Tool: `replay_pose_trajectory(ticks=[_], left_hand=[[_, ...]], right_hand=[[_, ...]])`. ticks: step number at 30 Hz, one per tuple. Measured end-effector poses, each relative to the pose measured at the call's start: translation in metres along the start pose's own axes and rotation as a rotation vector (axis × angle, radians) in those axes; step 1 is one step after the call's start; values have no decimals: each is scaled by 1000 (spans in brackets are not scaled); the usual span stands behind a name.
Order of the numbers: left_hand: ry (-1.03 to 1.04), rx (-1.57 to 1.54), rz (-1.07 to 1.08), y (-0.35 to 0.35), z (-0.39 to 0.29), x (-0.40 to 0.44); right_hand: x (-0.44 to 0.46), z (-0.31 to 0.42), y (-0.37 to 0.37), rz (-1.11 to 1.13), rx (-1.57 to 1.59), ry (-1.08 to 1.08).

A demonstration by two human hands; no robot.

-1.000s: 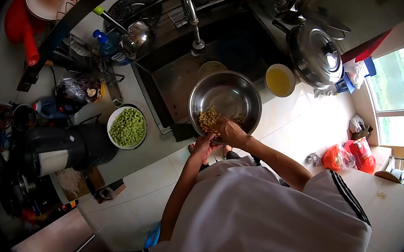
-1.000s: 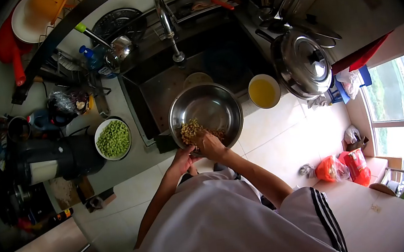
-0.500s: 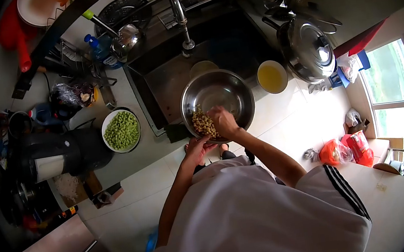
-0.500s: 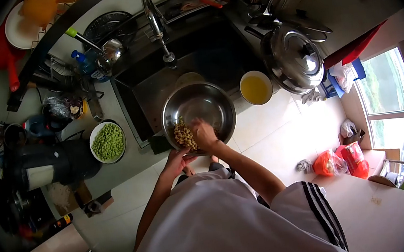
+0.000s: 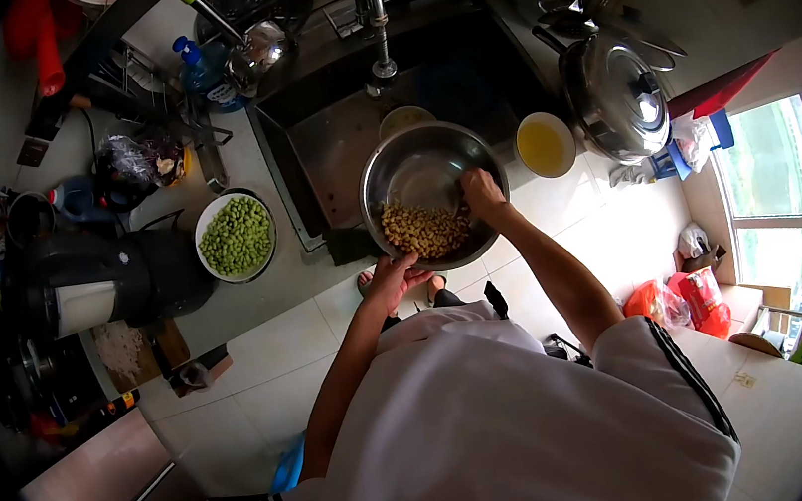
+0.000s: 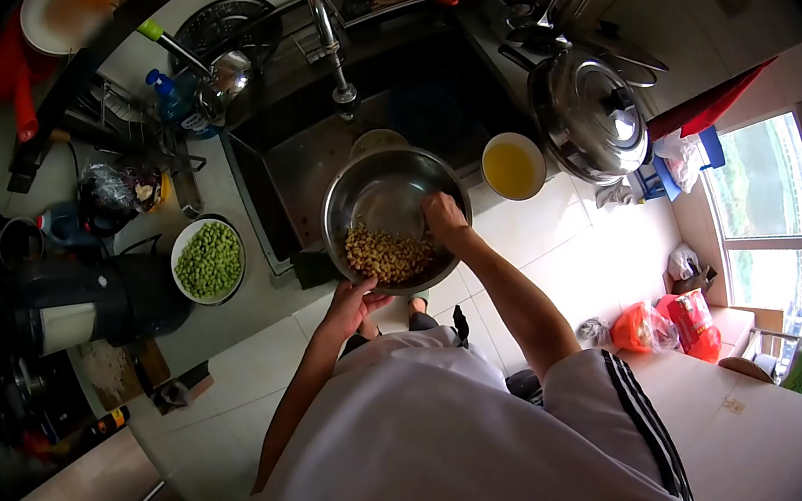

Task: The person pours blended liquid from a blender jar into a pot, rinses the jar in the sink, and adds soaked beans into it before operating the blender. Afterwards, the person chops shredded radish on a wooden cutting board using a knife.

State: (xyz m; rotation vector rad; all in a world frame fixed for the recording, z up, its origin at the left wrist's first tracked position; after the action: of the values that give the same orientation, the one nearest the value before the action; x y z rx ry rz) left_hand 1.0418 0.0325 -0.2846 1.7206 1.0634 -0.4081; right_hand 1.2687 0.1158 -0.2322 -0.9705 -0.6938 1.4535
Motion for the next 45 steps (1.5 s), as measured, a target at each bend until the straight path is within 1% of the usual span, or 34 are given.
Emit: replay_pose_trajectory(ticks=[1, 2, 4, 7, 10, 13, 16, 19, 21, 22, 23, 24, 26, 28, 31, 32, 33, 34, 35, 36, 37, 38, 40, 41, 43, 45], left_hand=[[-3, -4, -11, 2, -1, -3], [-4, -10, -24, 4, -3, -5], [-6, -14, 30, 6, -3, -4], [-11, -15, 46, 8, -4, -4], [-13, -12, 32, 5, -2, -2], [-17, -29, 19, 1, 1, 2], [-16, -36, 16, -1, 2, 3], [-37, -45, 19, 4, 0, 0], [-50, -41, 14, 6, -2, -1], [-53, -31, 8, 4, 0, 0], [-58, -22, 2, 2, 1, 1], [-71, -17, 27, 8, -1, -2], [-50, -23, 4, 6, -1, -1], [-50, -28, -9, 7, 0, -2], [-59, -14, -8, 10, -4, -9], [-53, 1, 0, 13, -5, -11], [-49, 17, 9, 15, -6, -12], [-49, 15, 38, 15, -5, -12], [-55, 33, 13, 15, -7, -15], [-63, 48, -12, 18, -9, -21], [-69, 62, -39, 18, -10, -25], [-83, 68, -34, 13, -5, -24], [-32, 92, -29, 13, -14, -25], [-24, 94, -32, 11, -8, -31], [-4, 142, 1, 5, -11, -31], [38, 232, 11, -1, -17, -51]], right_hand=[[0, 3, 1, 10, -39, -46], [1, 0, 0, -10, 8, -22], [0, -5, 3, -46, 106, 28], [2, -17, 9, -125, 213, 29], [7, -13, 18, -9, 13, -52], [6, -10, 23, -32, -75, -110], [-2, -1, 23, -142, -251, -230], [0, 3, 24, -93, -264, -301], [11, 3, 19, -8, -63, -314], [17, 17, 6, 37, 38, -320], [23, 26, -5, 121, 326, -269], [23, 63, -40, 205, 614, -210], [14, 150, -127, 240, 897, -291], [-5, 221, -198, 298, 1213, -486], [-31, 276, -263, 440, 1562, -878], [-29, 282, -267, 443, 1662, -1000], [-14, 275, -253, 486, 1742, -956], [6, 260, -228, 528, 1819, -909], [28, 241, -195, 571, 1896, -857], [76, 190, -126, 188, 1170, -643], [108, 140, -89, -154, 438, -398], [102, 136, -83, -238, 466, -423], [79, 132, -90, -407, 504, -475], [76, 127, -80, -264, 544, -442], [68, 136, -88, 4, 619, -385], [38, 171, -126, 175, 1072, -386]])
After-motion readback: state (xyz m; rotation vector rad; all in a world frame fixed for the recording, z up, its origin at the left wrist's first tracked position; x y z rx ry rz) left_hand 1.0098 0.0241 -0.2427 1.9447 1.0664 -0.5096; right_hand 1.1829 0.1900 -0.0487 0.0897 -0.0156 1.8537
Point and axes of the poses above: each hand's wrist, its own x-axis towards the middle knuckle, its own y-axis out of the palm, z = x × y, the point moved 9 cm from there along x, towards the middle knuckle, and after that the axes turned 6 degrees about -y, right-handed, at the moved point
